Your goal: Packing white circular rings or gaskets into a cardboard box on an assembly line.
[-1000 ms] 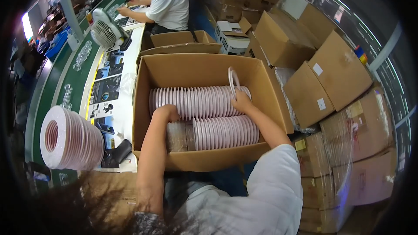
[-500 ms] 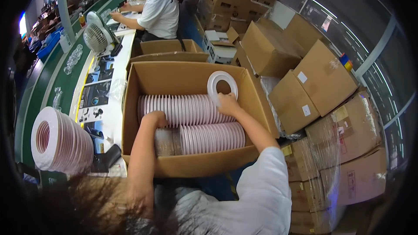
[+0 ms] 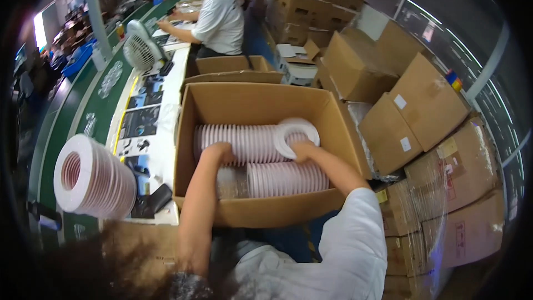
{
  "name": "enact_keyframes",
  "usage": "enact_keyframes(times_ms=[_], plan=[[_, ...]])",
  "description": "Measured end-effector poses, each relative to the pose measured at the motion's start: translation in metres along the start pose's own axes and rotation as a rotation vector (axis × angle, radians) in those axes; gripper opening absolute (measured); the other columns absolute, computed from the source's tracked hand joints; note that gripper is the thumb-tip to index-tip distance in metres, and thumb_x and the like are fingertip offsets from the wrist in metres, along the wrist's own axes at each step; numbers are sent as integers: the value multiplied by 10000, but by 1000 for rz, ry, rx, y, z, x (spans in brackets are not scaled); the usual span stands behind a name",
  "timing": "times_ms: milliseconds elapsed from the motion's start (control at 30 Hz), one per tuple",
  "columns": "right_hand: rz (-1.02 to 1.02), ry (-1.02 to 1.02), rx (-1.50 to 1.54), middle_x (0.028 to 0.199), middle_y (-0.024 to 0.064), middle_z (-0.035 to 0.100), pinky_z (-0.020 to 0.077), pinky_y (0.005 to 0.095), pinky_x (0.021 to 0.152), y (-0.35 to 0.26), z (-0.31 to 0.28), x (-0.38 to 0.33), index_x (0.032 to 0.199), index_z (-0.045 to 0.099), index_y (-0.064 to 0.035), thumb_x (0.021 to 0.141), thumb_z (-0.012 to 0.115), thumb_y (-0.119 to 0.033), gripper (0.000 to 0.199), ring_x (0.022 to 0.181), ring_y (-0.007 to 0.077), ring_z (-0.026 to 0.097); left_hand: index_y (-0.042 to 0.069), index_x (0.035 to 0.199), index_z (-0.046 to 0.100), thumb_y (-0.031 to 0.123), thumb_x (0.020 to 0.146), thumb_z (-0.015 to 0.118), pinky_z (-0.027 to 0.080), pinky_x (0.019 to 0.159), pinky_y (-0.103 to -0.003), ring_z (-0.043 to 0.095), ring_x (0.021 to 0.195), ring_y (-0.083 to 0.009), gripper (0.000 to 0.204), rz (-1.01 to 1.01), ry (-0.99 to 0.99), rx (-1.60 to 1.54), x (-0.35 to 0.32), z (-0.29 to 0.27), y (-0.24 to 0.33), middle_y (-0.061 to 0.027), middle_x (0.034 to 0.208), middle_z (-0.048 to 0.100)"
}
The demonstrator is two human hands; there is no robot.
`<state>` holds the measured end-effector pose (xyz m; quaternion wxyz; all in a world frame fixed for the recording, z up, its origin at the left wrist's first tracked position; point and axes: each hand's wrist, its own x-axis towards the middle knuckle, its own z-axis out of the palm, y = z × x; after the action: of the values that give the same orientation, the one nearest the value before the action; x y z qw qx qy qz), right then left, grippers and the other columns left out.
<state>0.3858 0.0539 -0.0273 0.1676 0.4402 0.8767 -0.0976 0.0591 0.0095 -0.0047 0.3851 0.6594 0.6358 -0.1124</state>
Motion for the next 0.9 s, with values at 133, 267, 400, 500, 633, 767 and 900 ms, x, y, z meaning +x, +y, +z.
enact_keyframes(times_ms=[133, 267, 400, 500, 633, 767, 900], plan=[[-23, 482, 353, 851, 244, 619, 453, 477, 766, -22, -11, 4, 921, 588, -39, 657, 576, -159, 290, 873, 400, 587, 63, 967, 695, 389, 759, 637, 462, 890, -422, 608, 1000, -310, 391, 96, 204, 206, 1, 16, 5, -169, 1058, 643], [-290, 1063, 303, 824, 136, 510, 441, 369, 688, -108, -117, -26, 894, 537, -29, 713, 587, -61, 190, 741, 296, 529, 56, 952, 696, 237, 760, 601, 500, 807, -403, 635, 934, -282, 281, 57, -108, 178, -15, -8, 30, -135, 1055, 652], [-620, 992, 1113, 944, 72, 603, 426, 298, 816, -201, -204, -8, 972, 588, 14, 808, 534, -130, 226, 906, 147, 543, 73, 919, 697, 183, 780, 571, 503, 760, -378, 639, 873, -255, 218, 36, -68, 150, -39, -14, 23, -121, 998, 659], [-858, 772, 1543, 1038, 88, 612, 446, 289, 845, -282, -259, 4, 1092, 586, 24, 833, 566, -154, 315, 942, 153, 570, 76, 864, 693, 156, 771, 569, 495, 719, -370, 635, 815, -252, 175, 38, -93, 157, -49, -23, 18, -128, 922, 662], [-1005, 366, 1807, 1050, 130, 604, 500, 304, 822, -398, -299, 2, 1178, 486, 78, 855, 620, -126, 404, 909, 180, 613, 74, 836, 681, 146, 763, 568, 484, 699, -371, 623, 785, -252, 153, 33, 179, 57, -78, -30, 14, -127, 880, 650], [-989, 320, 1775, 1011, 132, 608, 566, 300, 722, -459, -300, 6, 1276, 329, 100, 830, 656, -89, 584, 851, 177, 637, 73, 808, 669, 136, 755, 566, 473, 680, -372, 612, 755, -252, 131, 75, 451, -13, -115, 8, 22, -127, 838, 638], [-814, 136, 1765, 1011, 164, 612, 567, 293, 663, -507, -275, 20, 1387, 98, 108, 841, 659, -139, 820, 818, 173, 632, 71, 780, 657, 125, 748, 565, 462, 660, -374, 601, 726, -252, 111, 65, 731, -119, -152, 24, 9, -126, 796, 626]])
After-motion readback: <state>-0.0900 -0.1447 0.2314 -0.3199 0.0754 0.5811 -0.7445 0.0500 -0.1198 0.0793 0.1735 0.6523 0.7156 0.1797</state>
